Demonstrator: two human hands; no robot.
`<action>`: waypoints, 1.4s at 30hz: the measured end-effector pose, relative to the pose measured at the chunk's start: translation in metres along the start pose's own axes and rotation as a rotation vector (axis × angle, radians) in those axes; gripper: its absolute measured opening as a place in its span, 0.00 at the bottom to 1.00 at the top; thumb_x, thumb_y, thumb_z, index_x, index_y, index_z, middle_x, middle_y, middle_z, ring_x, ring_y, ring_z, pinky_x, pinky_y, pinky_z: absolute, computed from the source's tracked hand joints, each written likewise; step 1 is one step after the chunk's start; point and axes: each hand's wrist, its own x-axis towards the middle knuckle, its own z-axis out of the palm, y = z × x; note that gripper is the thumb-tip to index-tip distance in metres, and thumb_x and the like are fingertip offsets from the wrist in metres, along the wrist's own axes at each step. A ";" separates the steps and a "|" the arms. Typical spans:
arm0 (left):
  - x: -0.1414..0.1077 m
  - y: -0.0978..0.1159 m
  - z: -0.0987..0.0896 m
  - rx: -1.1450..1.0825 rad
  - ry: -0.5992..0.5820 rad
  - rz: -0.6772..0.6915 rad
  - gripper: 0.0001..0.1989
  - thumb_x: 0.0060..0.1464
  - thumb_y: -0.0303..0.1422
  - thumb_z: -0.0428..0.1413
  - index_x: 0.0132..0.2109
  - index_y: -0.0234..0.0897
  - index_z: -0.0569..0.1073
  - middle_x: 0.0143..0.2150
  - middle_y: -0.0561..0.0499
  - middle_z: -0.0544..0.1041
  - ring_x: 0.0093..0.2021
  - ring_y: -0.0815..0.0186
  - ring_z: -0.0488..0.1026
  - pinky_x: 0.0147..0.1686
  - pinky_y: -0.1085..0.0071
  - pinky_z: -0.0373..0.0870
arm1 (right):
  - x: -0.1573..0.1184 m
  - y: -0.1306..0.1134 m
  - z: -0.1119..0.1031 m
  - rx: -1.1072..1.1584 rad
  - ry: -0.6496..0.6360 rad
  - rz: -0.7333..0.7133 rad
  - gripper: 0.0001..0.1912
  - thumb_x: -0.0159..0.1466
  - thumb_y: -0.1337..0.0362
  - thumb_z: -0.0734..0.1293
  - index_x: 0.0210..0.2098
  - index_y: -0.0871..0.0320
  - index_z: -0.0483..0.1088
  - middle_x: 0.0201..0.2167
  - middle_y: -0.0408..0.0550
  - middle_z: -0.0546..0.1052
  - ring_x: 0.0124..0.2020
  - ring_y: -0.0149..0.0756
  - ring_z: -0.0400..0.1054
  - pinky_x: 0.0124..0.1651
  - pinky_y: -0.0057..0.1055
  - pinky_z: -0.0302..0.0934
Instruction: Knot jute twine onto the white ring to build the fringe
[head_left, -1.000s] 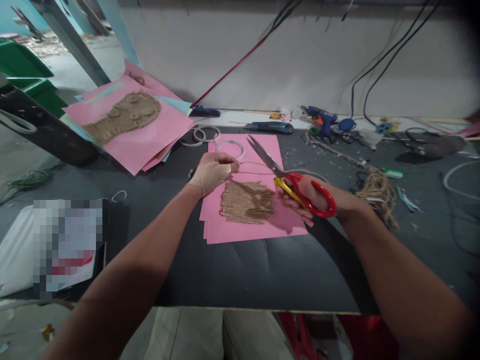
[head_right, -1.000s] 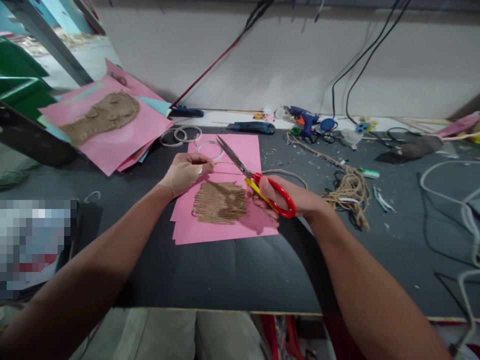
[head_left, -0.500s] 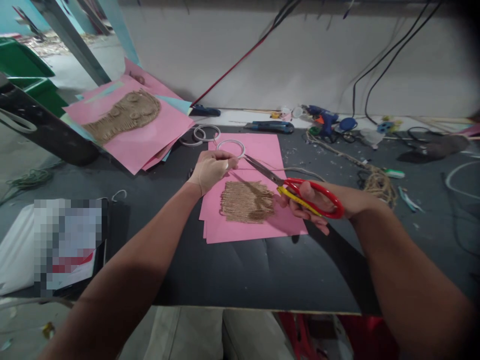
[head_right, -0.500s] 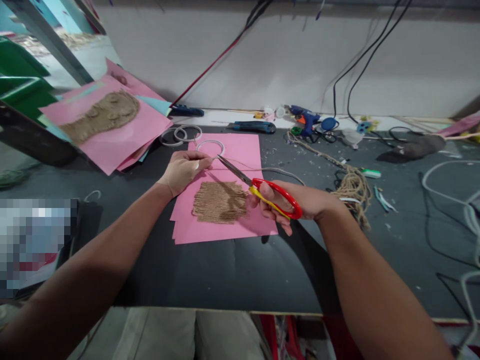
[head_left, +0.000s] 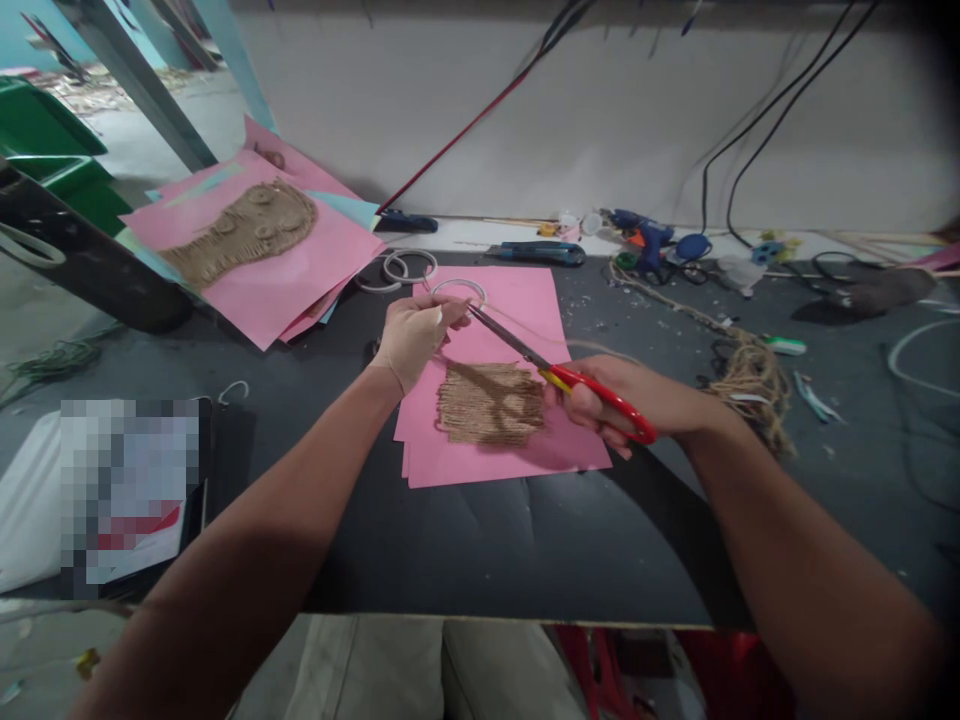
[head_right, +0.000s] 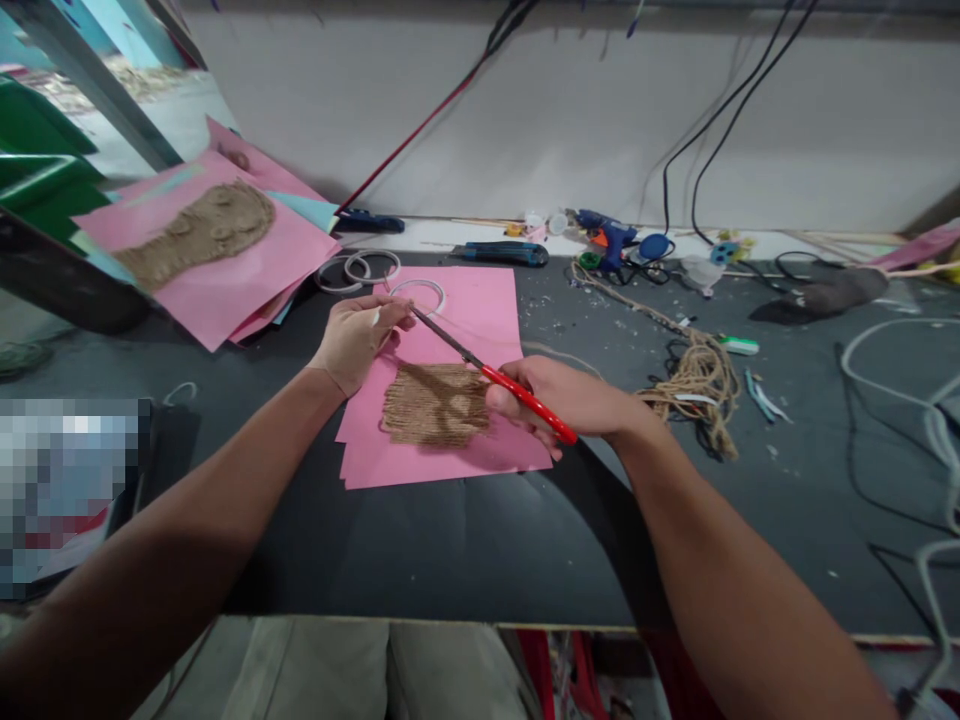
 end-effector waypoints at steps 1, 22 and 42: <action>0.000 0.000 0.000 -0.035 0.004 0.007 0.09 0.45 0.36 0.64 0.29 0.32 0.79 0.28 0.49 0.77 0.24 0.73 0.66 0.25 0.75 0.63 | 0.001 -0.001 0.001 -0.023 0.019 -0.004 0.26 0.63 0.40 0.68 0.41 0.59 0.68 0.21 0.38 0.65 0.15 0.26 0.62 0.15 0.24 0.59; 0.001 0.001 -0.002 -0.023 -0.018 -0.026 0.10 0.46 0.36 0.63 0.29 0.31 0.78 0.27 0.48 0.76 0.23 0.74 0.63 0.22 0.75 0.57 | 0.009 -0.009 0.009 -0.228 0.246 -0.010 0.23 0.60 0.44 0.70 0.31 0.59 0.68 0.21 0.40 0.65 0.18 0.28 0.56 0.20 0.28 0.51; 0.001 -0.008 -0.001 0.149 -0.096 0.021 0.11 0.46 0.38 0.61 0.32 0.34 0.81 0.28 0.48 0.79 0.22 0.73 0.60 0.20 0.75 0.54 | 0.013 -0.009 0.011 -0.236 0.269 0.042 0.23 0.63 0.45 0.68 0.25 0.56 0.63 0.19 0.39 0.63 0.16 0.26 0.55 0.19 0.28 0.49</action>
